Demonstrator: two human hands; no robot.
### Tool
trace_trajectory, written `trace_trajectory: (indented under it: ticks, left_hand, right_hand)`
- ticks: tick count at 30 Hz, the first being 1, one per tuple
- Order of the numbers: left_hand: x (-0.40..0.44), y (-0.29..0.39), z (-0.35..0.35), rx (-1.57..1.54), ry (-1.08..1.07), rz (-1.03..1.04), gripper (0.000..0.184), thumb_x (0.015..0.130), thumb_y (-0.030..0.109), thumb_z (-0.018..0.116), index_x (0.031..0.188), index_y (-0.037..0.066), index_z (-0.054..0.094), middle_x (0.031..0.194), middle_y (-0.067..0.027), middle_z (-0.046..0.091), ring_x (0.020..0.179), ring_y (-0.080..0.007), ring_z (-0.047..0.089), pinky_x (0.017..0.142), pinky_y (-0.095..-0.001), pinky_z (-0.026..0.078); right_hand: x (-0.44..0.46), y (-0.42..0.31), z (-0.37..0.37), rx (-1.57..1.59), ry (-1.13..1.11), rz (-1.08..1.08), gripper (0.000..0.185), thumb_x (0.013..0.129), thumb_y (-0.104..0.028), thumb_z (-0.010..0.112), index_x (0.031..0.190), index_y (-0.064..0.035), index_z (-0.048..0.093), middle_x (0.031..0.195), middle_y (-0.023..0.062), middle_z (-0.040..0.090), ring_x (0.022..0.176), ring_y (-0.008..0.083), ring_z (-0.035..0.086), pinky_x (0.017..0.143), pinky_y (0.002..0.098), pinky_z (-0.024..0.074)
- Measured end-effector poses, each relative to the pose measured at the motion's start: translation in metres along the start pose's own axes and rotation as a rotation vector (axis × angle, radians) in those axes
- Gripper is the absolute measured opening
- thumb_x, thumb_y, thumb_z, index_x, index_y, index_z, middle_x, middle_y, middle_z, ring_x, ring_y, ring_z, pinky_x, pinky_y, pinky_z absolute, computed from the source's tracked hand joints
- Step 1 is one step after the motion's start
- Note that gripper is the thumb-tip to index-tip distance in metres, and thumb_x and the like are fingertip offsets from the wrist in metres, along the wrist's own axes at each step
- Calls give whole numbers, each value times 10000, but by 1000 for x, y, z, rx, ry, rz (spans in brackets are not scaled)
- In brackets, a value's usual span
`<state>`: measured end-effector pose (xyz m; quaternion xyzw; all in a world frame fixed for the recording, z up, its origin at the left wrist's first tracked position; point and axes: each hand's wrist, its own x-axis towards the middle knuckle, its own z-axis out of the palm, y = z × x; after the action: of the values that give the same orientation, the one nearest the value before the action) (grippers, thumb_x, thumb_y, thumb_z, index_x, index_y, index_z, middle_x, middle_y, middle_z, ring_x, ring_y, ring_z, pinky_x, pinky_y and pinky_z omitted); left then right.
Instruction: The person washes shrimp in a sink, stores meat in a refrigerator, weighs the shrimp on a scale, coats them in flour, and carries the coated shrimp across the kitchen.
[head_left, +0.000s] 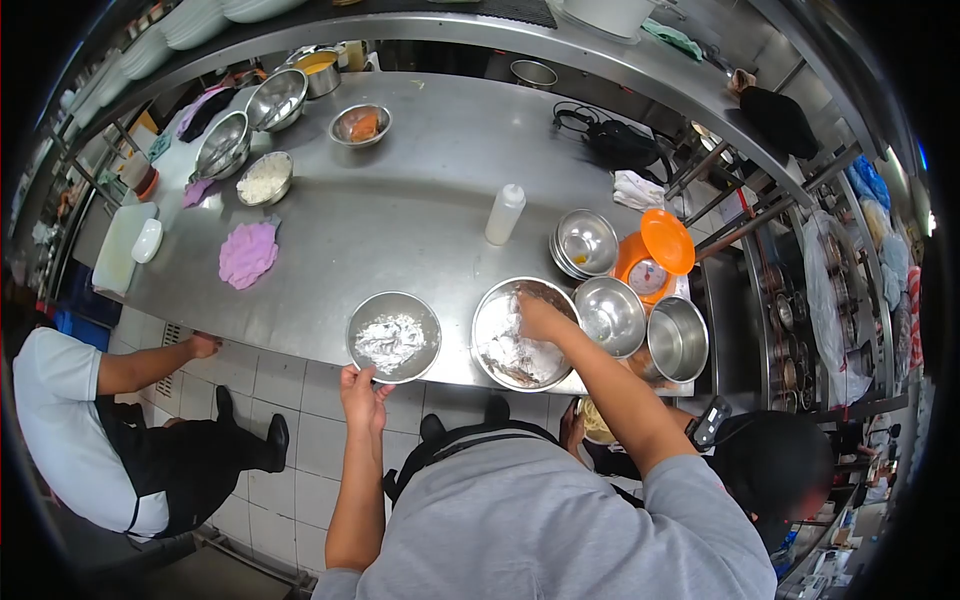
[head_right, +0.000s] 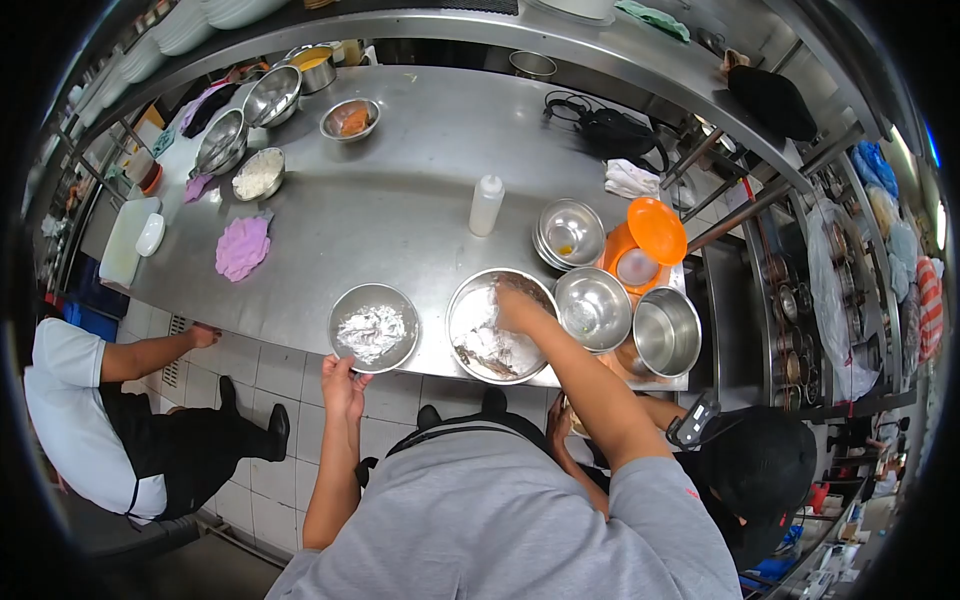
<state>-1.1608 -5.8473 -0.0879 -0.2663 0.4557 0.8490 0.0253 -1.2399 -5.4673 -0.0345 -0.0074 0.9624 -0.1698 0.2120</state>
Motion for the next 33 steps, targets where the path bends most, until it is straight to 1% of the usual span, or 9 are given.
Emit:
trace_trajectory:
  ticks: [7, 12, 14, 16, 21, 25, 26, 30, 33]
  left_hand:
    - [-12, 12, 14, -9, -9, 5, 165, 957, 38, 586, 1090, 104, 515, 1024, -88, 681, 813, -170, 683, 564, -305, 610]
    - [-16, 25, 37, -61, -84, -17, 152, 962, 42, 591, 1076, 108, 514, 1031, -78, 669, 844, -169, 681, 572, -306, 610]
    - [-14, 29, 45, -60, -125, -22, 150, 959, 69, 631, 1003, 135, 503, 1017, -52, 643, 859, -175, 659, 591, -333, 599]
    - [-15, 32, 48, -47, -106, -12, 165, 957, 63, 636, 981, 144, 494, 1012, -43, 635, 877, -173, 649, 607, -340, 597]
    - [-10, 32, 56, -60, -127, -35, 191, 956, 49, 638, 959, 151, 477, 1043, -39, 624, 923, -168, 624, 638, -353, 595]
    - [-11, 31, 69, -63, -119, -32, 184, 954, 52, 640, 968, 144, 482, 1040, -43, 623, 913, -166, 625, 626, -350, 595]
    - [-11, 30, 70, -56, -124, -34, 184, 954, 52, 640, 968, 144, 482, 1040, -43, 623, 913, -166, 625, 626, -350, 595]
    - [-11, 28, 70, -53, -117, -19, 176, 950, 48, 634, 983, 138, 486, 1020, -49, 628, 881, -168, 635, 596, -341, 592]
    - [-7, 27, 59, -46, -86, 13, 170, 948, 44, 622, 990, 135, 485, 1004, -54, 630, 840, -169, 639, 575, -337, 588]
  right_hand:
    - [-50, -24, -34, -21, 357, -224, 617, 801, -28, 626, 1412, -10, 539, 1353, 262, 609, 1236, 406, 602, 1031, 460, 509]
    - [-51, -31, -15, -172, 102, -88, 542, 825, 16, 588, 1355, -96, 613, 1130, 224, 711, 1033, 397, 695, 840, 522, 570]
    - [-52, -35, -19, -115, 83, 17, 596, 774, -27, 648, 1366, -61, 589, 1226, 212, 681, 1177, 384, 634, 986, 487, 521]
    - [-57, -30, -26, -135, 237, -73, 553, 810, -12, 652, 1358, -74, 607, 1205, 224, 693, 1096, 392, 675, 909, 503, 553]
    - [-80, -75, -84, 176, 527, -224, 656, 776, -17, 746, 1398, 38, 543, 1354, 250, 620, 1253, 401, 600, 1082, 441, 480]
    - [-45, -134, -68, 459, 474, -362, 645, 823, -21, 756, 1413, 67, 511, 1339, 283, 628, 1263, 379, 618, 1084, 402, 478]
    - [-36, -150, -61, 579, 363, -383, 622, 797, 35, 676, 1400, 82, 528, 1379, 286, 597, 1307, 373, 585, 1141, 399, 434]
    - [0, -168, -24, 251, 249, -445, 538, 810, -4, 706, 1333, 55, 596, 1272, 269, 654, 1201, 398, 635, 1055, 407, 486]
    - [-8, -156, -35, 320, 327, -418, 559, 798, 19, 653, 1353, 40, 594, 1333, 266, 623, 1223, 403, 617, 1080, 425, 474]
